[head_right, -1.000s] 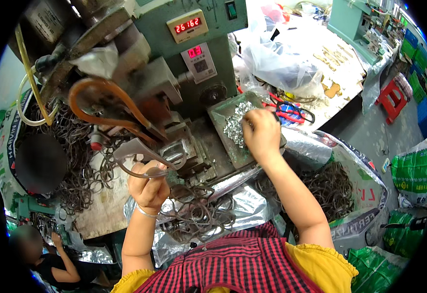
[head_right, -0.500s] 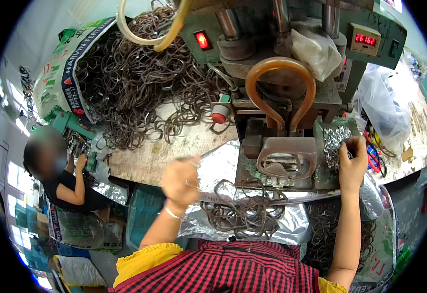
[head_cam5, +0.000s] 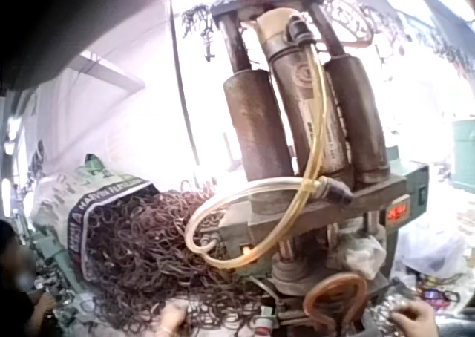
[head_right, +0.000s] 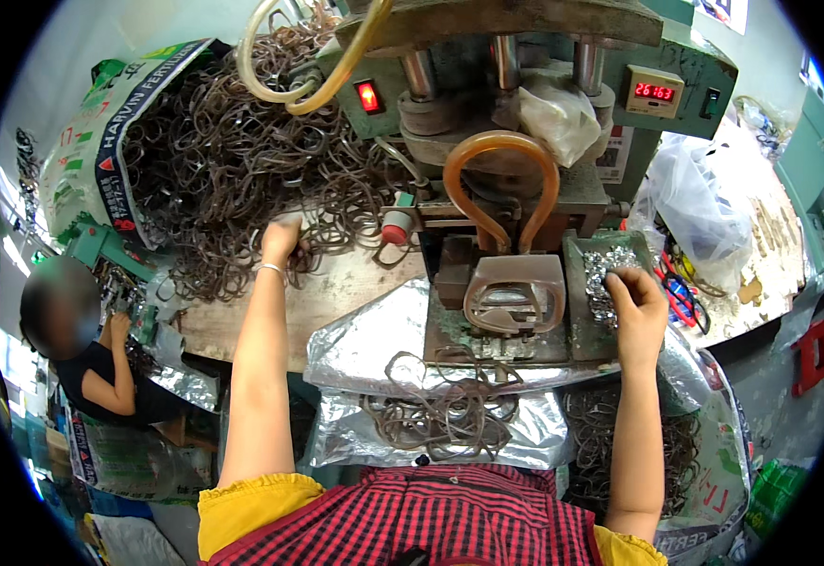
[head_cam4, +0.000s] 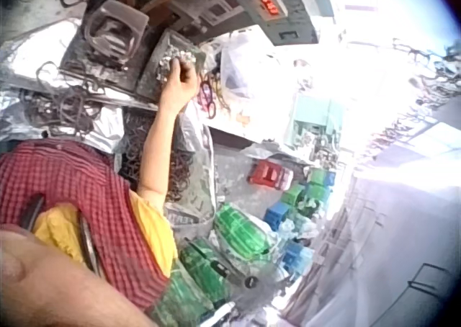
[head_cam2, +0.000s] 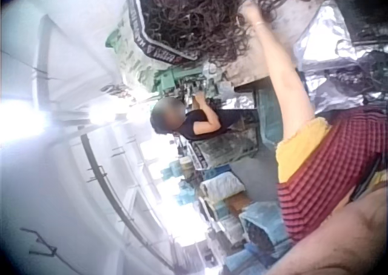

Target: The person repeatedly picks small metal pins from a tray and places them into a press machine, then inserts a curved metal piece and operates the press to join them. The finished parts are dropped into a pile on the table. The process is repeated continuously throughout the clip.

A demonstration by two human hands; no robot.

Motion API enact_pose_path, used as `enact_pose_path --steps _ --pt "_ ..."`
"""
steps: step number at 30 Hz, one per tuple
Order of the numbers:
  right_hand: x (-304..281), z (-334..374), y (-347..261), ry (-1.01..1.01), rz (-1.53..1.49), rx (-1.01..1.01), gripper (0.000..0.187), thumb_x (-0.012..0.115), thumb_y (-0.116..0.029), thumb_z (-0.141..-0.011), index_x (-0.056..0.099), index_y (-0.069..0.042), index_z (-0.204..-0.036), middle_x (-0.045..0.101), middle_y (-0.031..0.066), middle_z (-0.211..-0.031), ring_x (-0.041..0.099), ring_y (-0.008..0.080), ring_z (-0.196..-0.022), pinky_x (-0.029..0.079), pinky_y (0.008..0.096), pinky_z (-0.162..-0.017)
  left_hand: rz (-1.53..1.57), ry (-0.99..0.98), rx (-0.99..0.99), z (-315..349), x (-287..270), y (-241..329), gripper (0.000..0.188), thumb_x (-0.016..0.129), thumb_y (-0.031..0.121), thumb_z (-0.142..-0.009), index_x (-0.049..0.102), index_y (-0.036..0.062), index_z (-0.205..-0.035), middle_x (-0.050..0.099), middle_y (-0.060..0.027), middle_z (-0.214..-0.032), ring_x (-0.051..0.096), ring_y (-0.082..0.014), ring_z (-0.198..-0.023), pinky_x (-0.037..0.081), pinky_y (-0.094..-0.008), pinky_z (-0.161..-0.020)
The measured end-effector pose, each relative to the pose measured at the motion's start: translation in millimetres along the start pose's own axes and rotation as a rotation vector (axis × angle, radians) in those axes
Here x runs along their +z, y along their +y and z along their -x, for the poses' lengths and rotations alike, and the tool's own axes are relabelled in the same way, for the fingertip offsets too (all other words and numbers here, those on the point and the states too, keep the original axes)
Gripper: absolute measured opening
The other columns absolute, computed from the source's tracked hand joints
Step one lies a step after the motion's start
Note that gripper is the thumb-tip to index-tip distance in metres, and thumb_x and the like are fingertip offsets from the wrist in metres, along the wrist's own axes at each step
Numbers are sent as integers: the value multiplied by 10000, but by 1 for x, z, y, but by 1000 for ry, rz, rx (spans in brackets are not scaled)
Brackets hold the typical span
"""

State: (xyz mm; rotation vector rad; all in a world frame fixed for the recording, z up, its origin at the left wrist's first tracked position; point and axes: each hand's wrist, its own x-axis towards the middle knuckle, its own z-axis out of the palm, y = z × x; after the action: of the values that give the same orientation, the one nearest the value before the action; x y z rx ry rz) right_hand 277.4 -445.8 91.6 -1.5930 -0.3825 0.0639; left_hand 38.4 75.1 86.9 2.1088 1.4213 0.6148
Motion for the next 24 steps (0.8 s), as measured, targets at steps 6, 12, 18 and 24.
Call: enact_pose_path --steps 6,12,18,24 --pt "-57 56 17 260 155 -56 135 602 -19 -918 666 27 -1027 655 29 -982 596 95 -884 462 236 -820 -279 202 64 81 0 9 416 616 453 -865 732 53 -868 712 -153 -833 667 -358 -796 497 -431 -705" --pt "-1 48 -55 -32 174 -139 119 655 9 -823 690 27 -935 695 83 -917 640 155 -856 485 272 -817 442 166 174 129 5 14 121 694 113 -845 641 3 -849 569 1 -678 526 -93 -614 421 -245 -578" --pt "80 34 -65 -86 -129 -234 200 677 16 -803 680 11 -1004 696 101 -955 657 191 -886 500 298 -833 892 -91 72 182 38 42 332 592 41 -913 618 23 -1243 638 -18 -808 550 -72 -611 381 -197 -538" --pt "80 36 -70 -133 -542 73 404 682 33 -819 559 47 -1204 673 88 -1053 630 115 -948 476 253 -878 1050 69 737 241 -1 163 401 509 107 -1003 479 -33 -1378 628 -52 -815 527 -72 -649 416 -204 -583"
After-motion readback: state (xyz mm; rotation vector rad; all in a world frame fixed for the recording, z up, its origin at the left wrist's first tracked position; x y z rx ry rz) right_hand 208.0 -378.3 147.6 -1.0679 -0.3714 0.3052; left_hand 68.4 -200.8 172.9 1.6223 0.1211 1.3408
